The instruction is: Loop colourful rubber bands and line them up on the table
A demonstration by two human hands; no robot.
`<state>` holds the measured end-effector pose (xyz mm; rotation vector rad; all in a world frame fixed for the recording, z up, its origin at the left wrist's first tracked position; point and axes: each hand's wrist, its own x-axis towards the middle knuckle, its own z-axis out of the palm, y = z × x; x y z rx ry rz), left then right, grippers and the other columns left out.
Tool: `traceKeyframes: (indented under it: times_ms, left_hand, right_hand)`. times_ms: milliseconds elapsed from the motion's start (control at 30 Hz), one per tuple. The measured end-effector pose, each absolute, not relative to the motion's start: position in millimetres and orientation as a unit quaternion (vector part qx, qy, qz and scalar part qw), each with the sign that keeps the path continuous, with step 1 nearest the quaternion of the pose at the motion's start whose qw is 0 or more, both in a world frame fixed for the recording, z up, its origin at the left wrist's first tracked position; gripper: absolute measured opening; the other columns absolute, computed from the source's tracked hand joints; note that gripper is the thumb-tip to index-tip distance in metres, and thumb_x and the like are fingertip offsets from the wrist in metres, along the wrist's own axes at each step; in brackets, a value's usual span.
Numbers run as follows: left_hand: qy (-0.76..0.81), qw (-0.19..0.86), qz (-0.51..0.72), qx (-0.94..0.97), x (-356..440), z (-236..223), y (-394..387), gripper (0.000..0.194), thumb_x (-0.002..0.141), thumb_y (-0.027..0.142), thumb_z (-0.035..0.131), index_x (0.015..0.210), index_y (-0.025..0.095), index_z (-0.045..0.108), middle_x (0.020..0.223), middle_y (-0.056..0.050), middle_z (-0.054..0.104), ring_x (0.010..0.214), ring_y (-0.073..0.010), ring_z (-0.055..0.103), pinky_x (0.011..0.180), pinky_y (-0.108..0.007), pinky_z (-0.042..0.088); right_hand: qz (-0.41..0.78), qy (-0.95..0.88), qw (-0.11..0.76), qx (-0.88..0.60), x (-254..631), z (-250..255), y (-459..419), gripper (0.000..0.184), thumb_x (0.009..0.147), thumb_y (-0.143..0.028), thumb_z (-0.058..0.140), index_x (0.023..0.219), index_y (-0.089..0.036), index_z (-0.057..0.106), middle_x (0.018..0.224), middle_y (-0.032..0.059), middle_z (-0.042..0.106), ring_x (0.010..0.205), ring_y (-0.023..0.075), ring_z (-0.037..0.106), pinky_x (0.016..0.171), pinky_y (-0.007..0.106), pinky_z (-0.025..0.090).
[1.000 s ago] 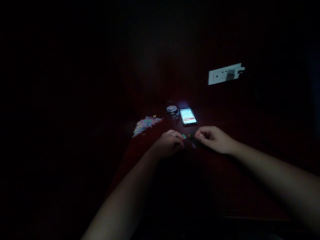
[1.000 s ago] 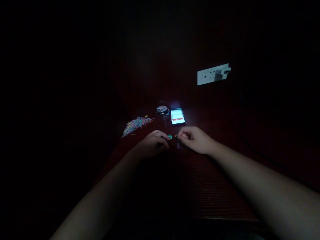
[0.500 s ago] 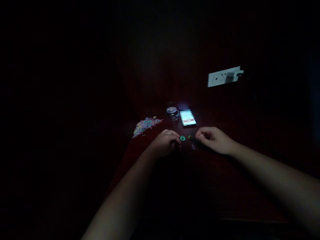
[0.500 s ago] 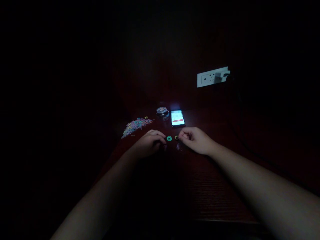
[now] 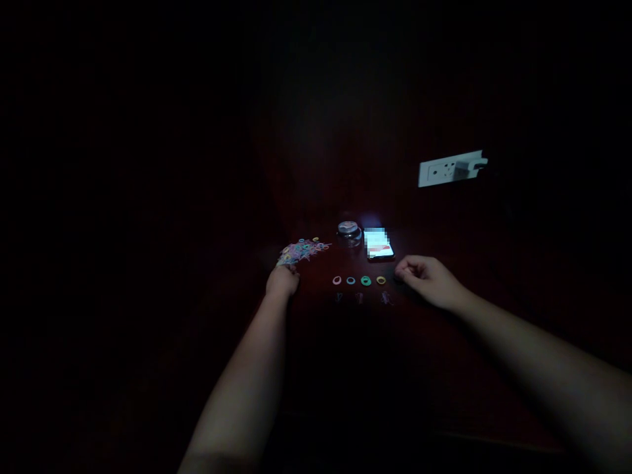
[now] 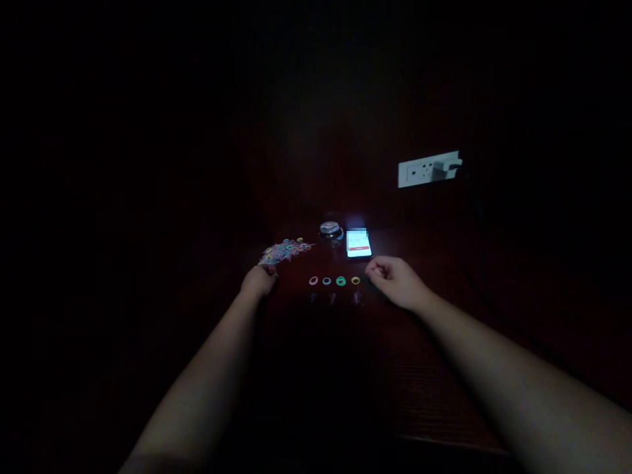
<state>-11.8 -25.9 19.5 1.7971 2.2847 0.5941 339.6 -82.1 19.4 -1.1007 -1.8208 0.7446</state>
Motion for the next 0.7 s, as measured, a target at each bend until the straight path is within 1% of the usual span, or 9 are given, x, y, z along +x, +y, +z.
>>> traceKeyframes:
  times_ms: [167, 300, 367, 467, 567, 600, 700]
  left_hand:
    - [0.783, 0.087, 0.199, 0.583, -10, 21, -26, 0.02, 0.085, 0.031, 0.055, 0.093, 0.021, 0.069, 0.103, -0.011, 0.073, 0.097, -0.0253, 0.068, 0.084, -0.032, 0.05]
    - [0.785, 0.079, 0.193, 0.584, -5, 21, -25, 0.023, 0.087, 0.032, 0.05, 0.092, 0.018, 0.068, 0.103, -0.017, 0.071, 0.101, -0.0314, 0.067, 0.087, -0.039, 0.05]
    - [0.777, 0.077, 0.195, 0.593, 1, 21, -25, 0.023, 0.087, 0.031, 0.05, 0.09, 0.016, 0.068, 0.101, -0.018, 0.071, 0.101, -0.0328, 0.067, 0.088, -0.04, 0.05]
    - [0.737, 0.075, 0.215, 0.636, 18, 22, -29, 0.021, 0.09, 0.03, 0.047, 0.091, 0.017, 0.065, 0.1, -0.014, 0.071, 0.1, -0.0282, 0.067, 0.09, -0.036, 0.05]
    - [0.669, 0.062, 0.252, 0.696, 42, 27, -40, 0.02, 0.094, 0.03, 0.043, 0.096, 0.02, 0.06, 0.109, -0.009, 0.067, 0.106, -0.0218, 0.062, 0.096, -0.031, 0.046]
    - [0.637, 0.056, 0.266, 0.721, 52, 29, -46, 0.019, 0.095, 0.029, 0.043, 0.094, 0.02, 0.059, 0.109, -0.007, 0.066, 0.106, -0.0204, 0.061, 0.097, -0.03, 0.045]
    - [0.488, 0.057, 0.336, 0.804, 78, 34, -65, 0.016, 0.094, 0.027, 0.044, 0.087, 0.02, 0.057, 0.095, -0.006, 0.064, 0.092, -0.02, 0.06, 0.088, -0.033, 0.048]
  right_hand:
    - [0.298, -0.733, 0.43, -0.435, 338, 19, -83, 0.028, 0.08, -0.044, 0.059, 0.071, -0.018, 0.057, 0.058, -0.0039, 0.045, 0.053, 0.0112, 0.04, 0.051, 0.025, 0.032]
    - [0.296, -0.739, 0.423, -0.433, 336, 21, -84, 0.028, 0.079, -0.045, 0.059, 0.07, -0.018, 0.057, 0.057, -0.0043, 0.043, 0.053, 0.0113, 0.039, 0.051, 0.025, 0.032]
    - [0.296, -0.741, 0.421, -0.431, 336, 21, -85, 0.027, 0.08, -0.044, 0.058, 0.07, -0.019, 0.058, 0.057, -0.0044, 0.043, 0.053, 0.0113, 0.039, 0.051, 0.025, 0.032]
    - [0.299, -0.741, 0.42, -0.431, 335, 20, -84, 0.026, 0.081, -0.042, 0.057, 0.071, -0.019, 0.057, 0.058, -0.0045, 0.043, 0.054, 0.0112, 0.04, 0.051, 0.025, 0.032]
    - [0.303, -0.738, 0.421, -0.432, 335, 19, -84, 0.025, 0.08, -0.042, 0.058, 0.071, -0.019, 0.057, 0.057, -0.0048, 0.043, 0.053, 0.0111, 0.04, 0.051, 0.025, 0.031]
    - [0.304, -0.737, 0.421, -0.432, 335, 19, -84, 0.025, 0.08, -0.042, 0.058, 0.071, -0.019, 0.057, 0.057, -0.0048, 0.044, 0.053, 0.0111, 0.04, 0.051, 0.025, 0.031]
    - [0.32, -0.737, 0.416, -0.425, 332, 18, -84, 0.026, 0.081, -0.042, 0.06, 0.072, -0.018, 0.057, 0.057, -0.0046, 0.045, 0.052, 0.0109, 0.04, 0.05, 0.024, 0.031]
